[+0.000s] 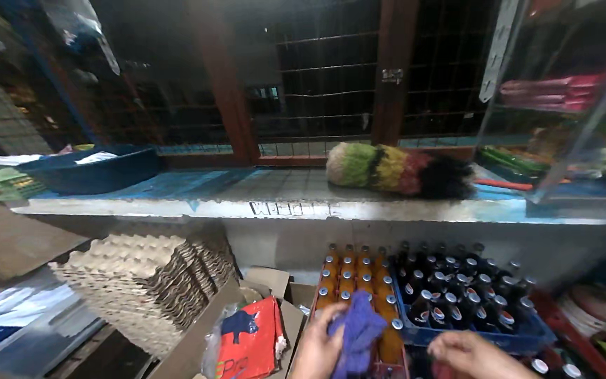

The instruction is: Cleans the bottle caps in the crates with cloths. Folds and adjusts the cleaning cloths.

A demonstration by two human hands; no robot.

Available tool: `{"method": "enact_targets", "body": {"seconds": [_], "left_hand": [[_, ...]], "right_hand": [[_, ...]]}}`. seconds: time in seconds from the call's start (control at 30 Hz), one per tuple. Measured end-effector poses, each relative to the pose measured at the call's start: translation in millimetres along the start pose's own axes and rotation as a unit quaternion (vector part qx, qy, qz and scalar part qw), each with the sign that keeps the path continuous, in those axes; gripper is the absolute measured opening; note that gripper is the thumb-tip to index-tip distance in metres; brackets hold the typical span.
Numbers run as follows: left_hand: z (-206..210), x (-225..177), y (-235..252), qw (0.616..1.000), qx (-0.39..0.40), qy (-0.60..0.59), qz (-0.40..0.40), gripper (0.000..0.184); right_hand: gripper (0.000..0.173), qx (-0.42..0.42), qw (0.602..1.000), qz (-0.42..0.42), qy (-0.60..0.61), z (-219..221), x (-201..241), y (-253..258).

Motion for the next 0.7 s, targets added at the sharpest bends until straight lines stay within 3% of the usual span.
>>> {"method": "enact_targets", "body": {"seconds": [0.07,0.17,0.23,0.33,0.43,0.53,0.63,0.7], "left_hand": [[-2,-14,29,0.985,-0.021,0.146,0.085,0.037],[24,19,41,0.939,0.153,0.309,0.009,0.052],[42,23,28,0.929,0.199,0.312,0.01,0.05],[65,-14,-7,0.976,0.192,0.094,0.04,0.046],[98,-32,-35,0.957,0.247,-0.146,-0.028,0.055],[116,-25,-33,0.957,0.207,-0.202,-0.031,0.068],[125,2,-25,0.948,0.16,-0.26,-0.095,0.069],[127,14,-31,0.929,0.186,-0.285,-0.148,0.065]], "right_hand": [[0.021,-0.125,0.985,-0.007,0.12,-26,7,-8],[0.027,-0.241,0.91,-0.011,0.339,-40,3,-10],[0.031,-0.264,0.862,-0.01,0.434,-43,-5,-7],[0.034,-0.278,0.832,-0.001,0.48,-40,-10,-5],[0.035,-0.274,0.83,0.0,0.486,-33,-4,-2],[0.038,-0.234,0.841,-0.024,0.488,-27,3,0],[0.043,-0.176,0.842,-0.06,0.507,-21,15,-4],[0.044,-0.146,0.844,-0.081,0.509,-18,21,-6]]}}
Point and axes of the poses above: each hand's wrist, its own y-axis towards the middle knuckle, its own z-axis out of the palm, x = y × z, the point moved 7 cm from there along y, towards the middle knuckle, and after that the axes turned 9 degrees about -x, right-handed, at the moved point
